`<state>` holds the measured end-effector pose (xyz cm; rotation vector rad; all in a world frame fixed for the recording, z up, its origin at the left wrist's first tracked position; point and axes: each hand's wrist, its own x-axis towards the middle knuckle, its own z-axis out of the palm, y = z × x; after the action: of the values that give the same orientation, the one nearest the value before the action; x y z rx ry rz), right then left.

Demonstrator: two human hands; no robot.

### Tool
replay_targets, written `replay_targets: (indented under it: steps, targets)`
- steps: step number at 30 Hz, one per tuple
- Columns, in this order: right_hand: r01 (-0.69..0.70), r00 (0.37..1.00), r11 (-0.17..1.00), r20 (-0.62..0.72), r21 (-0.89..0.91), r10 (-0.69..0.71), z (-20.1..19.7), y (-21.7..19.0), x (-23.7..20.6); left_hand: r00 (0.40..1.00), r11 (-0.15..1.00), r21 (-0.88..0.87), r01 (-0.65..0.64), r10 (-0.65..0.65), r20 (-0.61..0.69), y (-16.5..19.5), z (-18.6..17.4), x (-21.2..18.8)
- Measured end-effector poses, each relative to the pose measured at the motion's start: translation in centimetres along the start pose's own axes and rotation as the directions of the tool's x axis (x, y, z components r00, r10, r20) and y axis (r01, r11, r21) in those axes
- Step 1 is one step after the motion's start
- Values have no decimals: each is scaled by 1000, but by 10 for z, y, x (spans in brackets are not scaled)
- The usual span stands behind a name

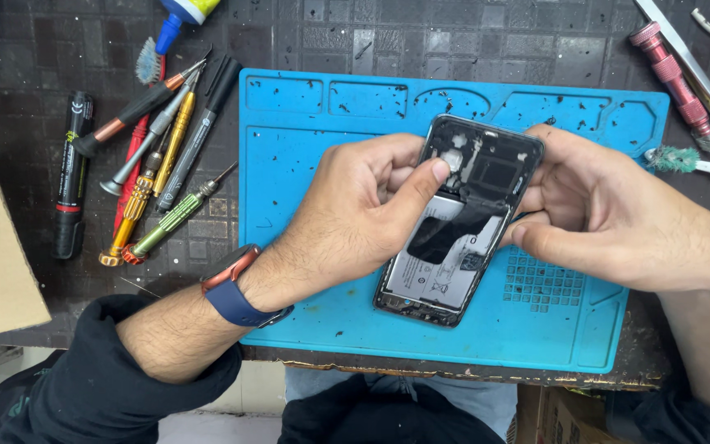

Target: The person works on a disassembled smartphone on a blue repair mat, using tweezers and a pry tool to lift and reposition internal components, wiping the frame with a cloth, and using a precision screwdriver to unscrew and adjust parts inside the phone body.

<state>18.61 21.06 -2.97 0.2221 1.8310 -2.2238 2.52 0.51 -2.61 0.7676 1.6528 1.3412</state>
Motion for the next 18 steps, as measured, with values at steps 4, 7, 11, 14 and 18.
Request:
replay_targets:
  steps: [4, 7, 11, 14, 18]
  targets:
    - [-13, 999, 1000, -30, 16, 14, 8, -2, 1, 996, 999, -14, -37, 36, -78, -5, 2, 0]
    - [-26, 997, 999, -76, -23, 24, 12, -3, 3, 995, 995, -70, -69, 63, -82, -7, 2, 1]
    - [-74, 985, 996, -157, -39, 67, 16, -3, 5, 995, 998, -28, -61, 59, -75, -7, 1, -1]
    - [-26, 984, 1000, -179, -16, 23, 19, -2, 6, 996, 998, -42, -55, 52, -75, -5, 2, -2]
    - [-123, 955, 989, -280, -86, 94, 20, -3, 7, 995, 998, -31, -55, 53, -81, -3, 2, 0]
